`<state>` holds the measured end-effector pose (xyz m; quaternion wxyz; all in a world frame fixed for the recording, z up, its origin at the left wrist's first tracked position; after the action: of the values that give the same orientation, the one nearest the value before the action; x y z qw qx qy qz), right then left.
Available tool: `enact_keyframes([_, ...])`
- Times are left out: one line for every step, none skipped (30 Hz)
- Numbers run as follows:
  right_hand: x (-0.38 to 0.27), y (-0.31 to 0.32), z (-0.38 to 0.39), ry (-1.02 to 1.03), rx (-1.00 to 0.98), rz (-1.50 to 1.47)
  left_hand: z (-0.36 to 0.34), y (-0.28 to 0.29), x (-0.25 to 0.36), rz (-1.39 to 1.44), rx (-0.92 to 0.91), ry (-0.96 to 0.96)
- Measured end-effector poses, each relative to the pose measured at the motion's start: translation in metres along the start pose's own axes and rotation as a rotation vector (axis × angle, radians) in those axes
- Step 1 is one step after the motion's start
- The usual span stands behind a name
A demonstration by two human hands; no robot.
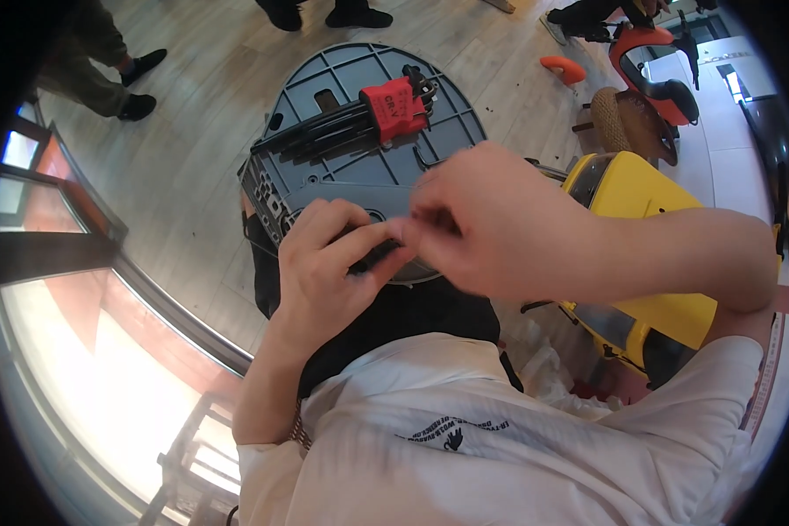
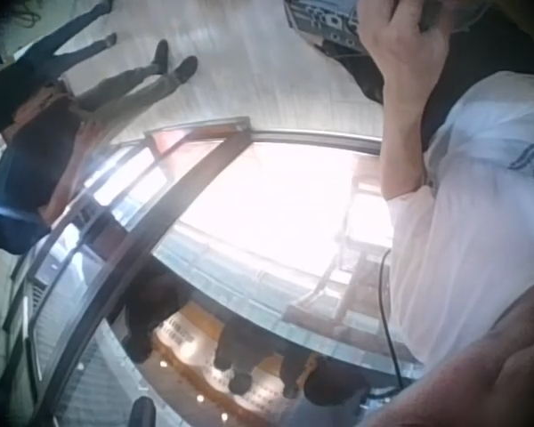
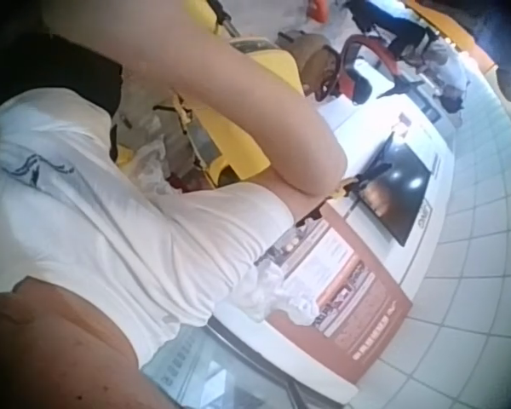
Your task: Repairing and assembling mechanical components of a yellow electric scooter.
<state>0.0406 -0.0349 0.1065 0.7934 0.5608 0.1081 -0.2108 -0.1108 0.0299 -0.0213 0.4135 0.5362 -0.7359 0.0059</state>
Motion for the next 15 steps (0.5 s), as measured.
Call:
enact_keyframes([0.0,0.001,-0.003,0.002,-0.003,0.0,0.003,-0.001,-0.002,-0.003,0.002,-0.005])
enact_keyframes([0.004,0.002,-0.006,-0.195,-0.075,-0.172,0.003,-0.002,-0.003,-0.003,0.004,-0.013])
enact_keyframes([0.007,0.001,-0.007,-0.392,-0.146,-0.345,0.004,-0.002,-0.003,-0.002,0.004,-0.013])
enact_keyframes([0.009,0.0,-0.005,-0.393,-0.147,-0.344,0.006,-0.001,-0.002,-0.006,-0.012,0.021])
enact_keyframes([0.01,0.001,-0.003,-0.175,-0.067,-0.136,0.007,-0.002,-0.001,-0.01,-0.026,0.059])
enact_keyframes([0.01,0.001,0.0,0.043,0.012,0.071,0.006,-0.002,-0.001,-0.009,-0.024,0.063])
enact_keyframes([0.015,0.0,0.001,0.043,0.008,0.072,0.002,-0.002,-0.001,-0.005,0.001,0.008])
enact_keyframes([0.012,0.002,0.003,0.408,0.204,0.278,-0.001,-0.001,0.0,-0.001,0.023,-0.047])
enact_keyframes([0.01,0.002,0.007,0.772,0.402,0.482,-0.001,-0.001,0.0,0.0,0.022,-0.045])
enact_keyframes([0.015,0.001,0.007,0.771,0.4,0.48,0.0,0.0,-0.001,0.006,0.012,-0.028])
enact_keyframes([0.017,0.001,0.007,0.867,0.397,0.556,0.0,0.0,-0.002,0.013,0.001,-0.011])
enact_keyframes([0.018,0.0,0.008,0.963,0.394,0.633,0.0,0.001,-0.002,0.015,-0.001,-0.011])
enact_keyframes([0.02,0.004,0.011,0.961,0.393,0.631,0.001,0.001,-0.002,0.01,-0.016,-0.002])
enact_keyframes([0.016,0.012,0.012,0.917,0.243,0.634,0.001,0.001,-0.001,0.007,-0.031,0.004])
enact_keyframes([0.015,0.015,0.013,0.871,0.094,0.634,0.0,0.001,0.0,0.01,-0.033,0.001])
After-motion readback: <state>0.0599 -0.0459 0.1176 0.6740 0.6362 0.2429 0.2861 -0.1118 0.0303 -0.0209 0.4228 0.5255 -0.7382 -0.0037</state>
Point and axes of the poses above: each hand's wrist, its own z-axis away from the middle knuckle, its own y-axis out of the back of the hand, x = y × z, the point moved 2 cm from there along -z, towards the middle knuckle, and after that the axes turned 5 degrees about -y, right-handed, at the moved point
